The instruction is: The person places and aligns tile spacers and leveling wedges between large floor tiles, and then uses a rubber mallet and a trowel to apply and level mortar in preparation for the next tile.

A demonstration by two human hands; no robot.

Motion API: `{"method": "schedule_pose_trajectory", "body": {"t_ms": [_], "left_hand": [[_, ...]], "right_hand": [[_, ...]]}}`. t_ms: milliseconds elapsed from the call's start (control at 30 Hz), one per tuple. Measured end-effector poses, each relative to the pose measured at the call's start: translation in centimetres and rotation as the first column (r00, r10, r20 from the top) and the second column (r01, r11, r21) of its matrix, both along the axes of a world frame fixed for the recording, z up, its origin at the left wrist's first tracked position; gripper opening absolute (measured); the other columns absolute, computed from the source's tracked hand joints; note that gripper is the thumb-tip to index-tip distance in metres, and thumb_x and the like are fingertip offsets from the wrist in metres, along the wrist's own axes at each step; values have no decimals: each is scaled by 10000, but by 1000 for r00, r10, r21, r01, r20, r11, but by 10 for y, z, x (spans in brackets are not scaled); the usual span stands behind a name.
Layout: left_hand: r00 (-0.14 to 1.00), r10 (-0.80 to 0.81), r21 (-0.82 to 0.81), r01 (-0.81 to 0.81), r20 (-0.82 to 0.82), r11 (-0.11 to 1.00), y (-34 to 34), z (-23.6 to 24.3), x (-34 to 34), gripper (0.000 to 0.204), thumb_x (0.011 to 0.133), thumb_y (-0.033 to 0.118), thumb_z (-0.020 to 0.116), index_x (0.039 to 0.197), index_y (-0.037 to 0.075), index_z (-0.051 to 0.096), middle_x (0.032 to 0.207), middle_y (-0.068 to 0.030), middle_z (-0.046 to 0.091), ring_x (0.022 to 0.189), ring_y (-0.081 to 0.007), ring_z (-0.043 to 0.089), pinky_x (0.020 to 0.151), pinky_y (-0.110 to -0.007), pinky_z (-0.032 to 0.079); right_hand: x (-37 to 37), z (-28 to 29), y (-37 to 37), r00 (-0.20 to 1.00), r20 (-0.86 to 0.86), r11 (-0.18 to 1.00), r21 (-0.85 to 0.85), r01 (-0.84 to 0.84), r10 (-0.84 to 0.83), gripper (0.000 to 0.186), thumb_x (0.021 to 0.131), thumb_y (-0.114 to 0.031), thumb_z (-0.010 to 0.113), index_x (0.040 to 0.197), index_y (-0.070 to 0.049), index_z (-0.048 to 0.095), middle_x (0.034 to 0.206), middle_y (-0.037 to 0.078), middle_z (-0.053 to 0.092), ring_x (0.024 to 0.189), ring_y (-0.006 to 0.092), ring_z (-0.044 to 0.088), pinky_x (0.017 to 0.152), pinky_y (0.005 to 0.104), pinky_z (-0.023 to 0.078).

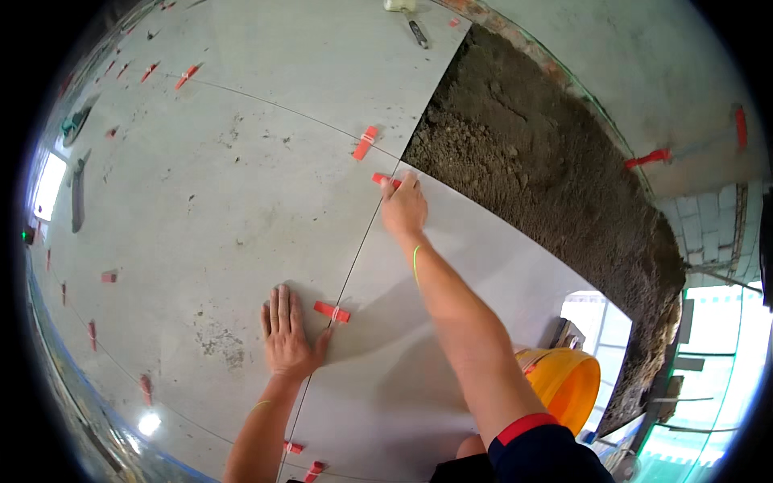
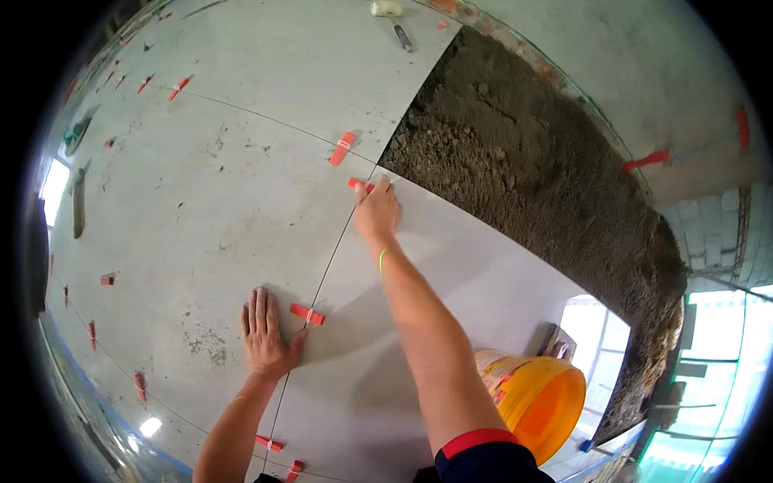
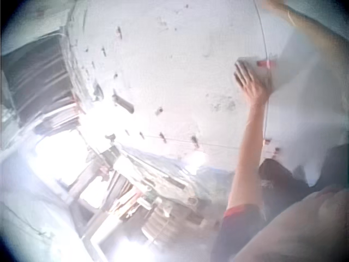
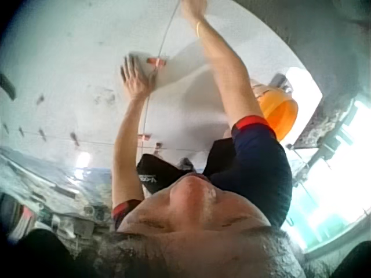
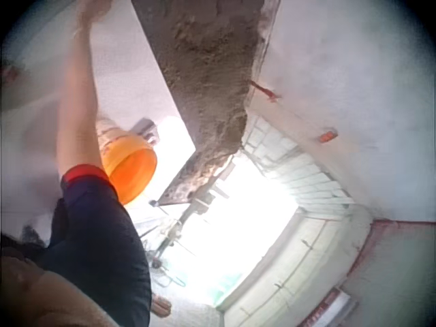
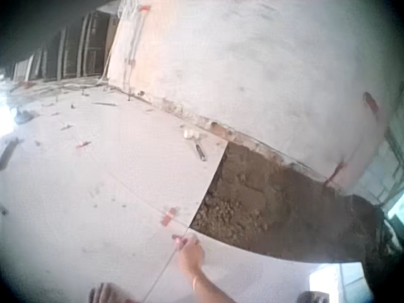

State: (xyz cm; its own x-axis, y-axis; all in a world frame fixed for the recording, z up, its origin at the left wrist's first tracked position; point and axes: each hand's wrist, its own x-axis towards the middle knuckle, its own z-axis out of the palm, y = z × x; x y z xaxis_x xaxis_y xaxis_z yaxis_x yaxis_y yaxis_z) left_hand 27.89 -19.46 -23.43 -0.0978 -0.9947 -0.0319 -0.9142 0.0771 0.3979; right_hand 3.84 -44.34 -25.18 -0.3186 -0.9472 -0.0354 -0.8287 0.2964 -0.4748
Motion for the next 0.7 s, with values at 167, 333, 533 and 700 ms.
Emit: {"method": "schedule_pose_trajectory", "body": {"t_ms": [167,333,533,700], "left_hand": [[999,-1,-44,3,45,999,1,-2,10,923,850,399,701,1558,-19,283,1633,-206,293,1536,-380,233,1246,-543,158],[1000,-6,-88,9,29,996,7,-8,10,875,857,404,695,1543,-6,336,1619,-190,332,1525,-370,264,1242,-529,180],[1000,8,-76,-9,-16,997,6,-4,8,912,834,464,720,1538,10,357,1621,-148,343,1534,-329,252,1254,-493,175],[1000,16,-89,-17,-14,996,8,-6,19,894,856,470,694,1545,15,349,1631,-149,326,1541,-320,239,1260,-484,163]], "right_hand": [[39,-4,119,888,-266,909,-80,-409,376,632,1018,-398,519,1543,-83,366,1536,163,415,1467,327,327,1195,545,239],[23,-9,114,808,-278,836,-32,-548,519,629,1038,-394,440,1582,-95,335,1660,74,275,1533,292,236,1263,527,122],[22,-5,180,878,-284,918,21,-396,385,642,1031,-386,465,1582,-87,325,1654,115,278,1531,344,232,1249,562,142],[11,13,297,843,-253,878,187,-440,476,707,1015,-406,518,1590,-60,294,1664,159,239,1535,391,214,1234,584,162]]}}
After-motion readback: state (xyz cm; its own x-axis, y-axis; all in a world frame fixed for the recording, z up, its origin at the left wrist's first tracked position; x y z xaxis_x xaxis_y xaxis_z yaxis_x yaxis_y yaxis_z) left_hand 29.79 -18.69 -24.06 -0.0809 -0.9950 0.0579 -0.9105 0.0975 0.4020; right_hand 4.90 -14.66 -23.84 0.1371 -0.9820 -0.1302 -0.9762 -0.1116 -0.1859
